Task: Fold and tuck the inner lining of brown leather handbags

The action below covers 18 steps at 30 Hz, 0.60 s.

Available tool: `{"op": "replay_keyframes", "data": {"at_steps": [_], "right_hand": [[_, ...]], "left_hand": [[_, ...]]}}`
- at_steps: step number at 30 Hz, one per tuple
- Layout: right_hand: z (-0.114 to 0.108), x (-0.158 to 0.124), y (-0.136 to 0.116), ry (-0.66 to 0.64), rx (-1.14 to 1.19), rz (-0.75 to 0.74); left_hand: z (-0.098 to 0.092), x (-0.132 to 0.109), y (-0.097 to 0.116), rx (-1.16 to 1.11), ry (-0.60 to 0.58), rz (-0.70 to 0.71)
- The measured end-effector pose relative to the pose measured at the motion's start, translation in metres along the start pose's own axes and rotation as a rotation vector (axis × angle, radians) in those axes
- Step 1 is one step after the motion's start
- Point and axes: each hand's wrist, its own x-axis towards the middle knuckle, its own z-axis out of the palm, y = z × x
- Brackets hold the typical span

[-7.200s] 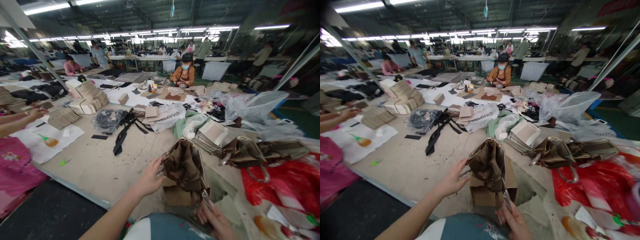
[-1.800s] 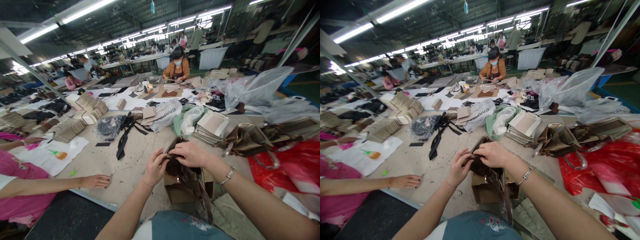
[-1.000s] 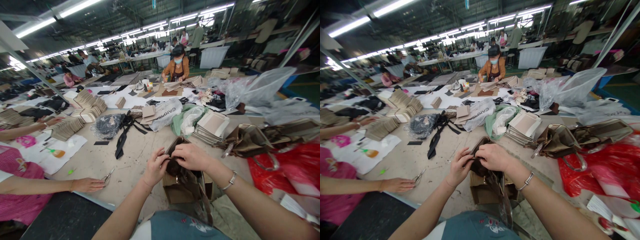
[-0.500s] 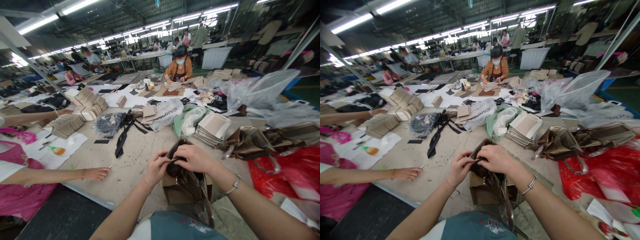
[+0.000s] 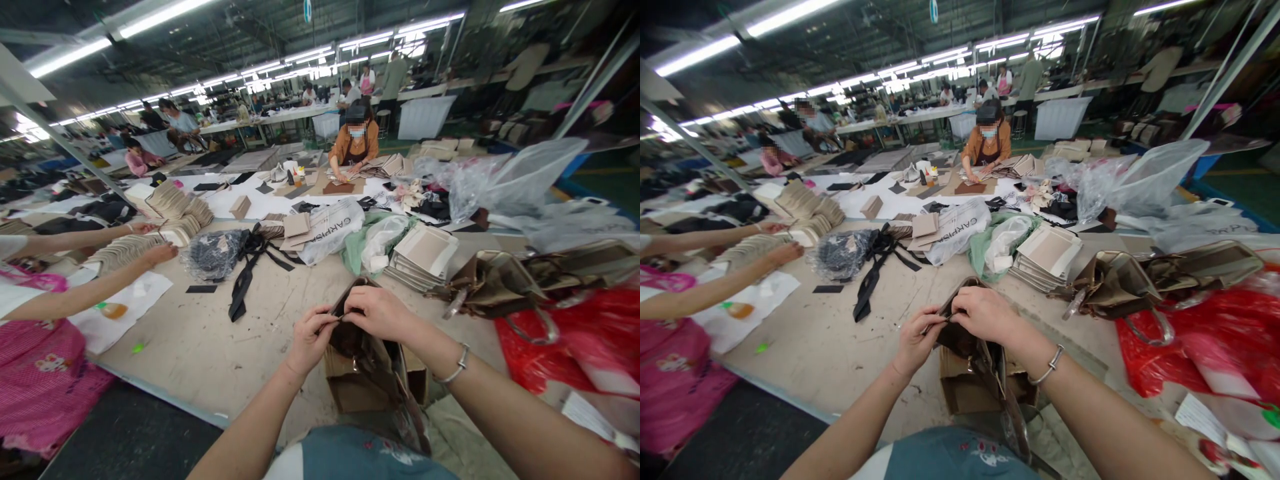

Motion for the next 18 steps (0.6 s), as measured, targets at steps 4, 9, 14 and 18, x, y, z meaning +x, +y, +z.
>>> {"op": "replay_keyframes", "data": {"at_steps": [4, 9, 14, 18], "right_hand": [[0.001, 0.003, 0.0, 0.027, -0.014, 0.055], [0.002, 0.005, -0.002, 0.044, -0.043, 0.095], [0.003, 0.005, -0.003, 0.076, -0.078, 0.131], [0.003, 0.007, -0.002, 0.088, -0.09, 0.136]], "left_hand": [[0.004, -0.005, -0.006, -0.044, 0.023, -0.124], [0.005, -0.005, -0.005, -0.071, 0.022, -0.212], [0.003, 0.001, 0.002, 0.013, 0.022, -0.238], [0.004, 0.007, 0.007, 0.067, 0.016, -0.257]]}}
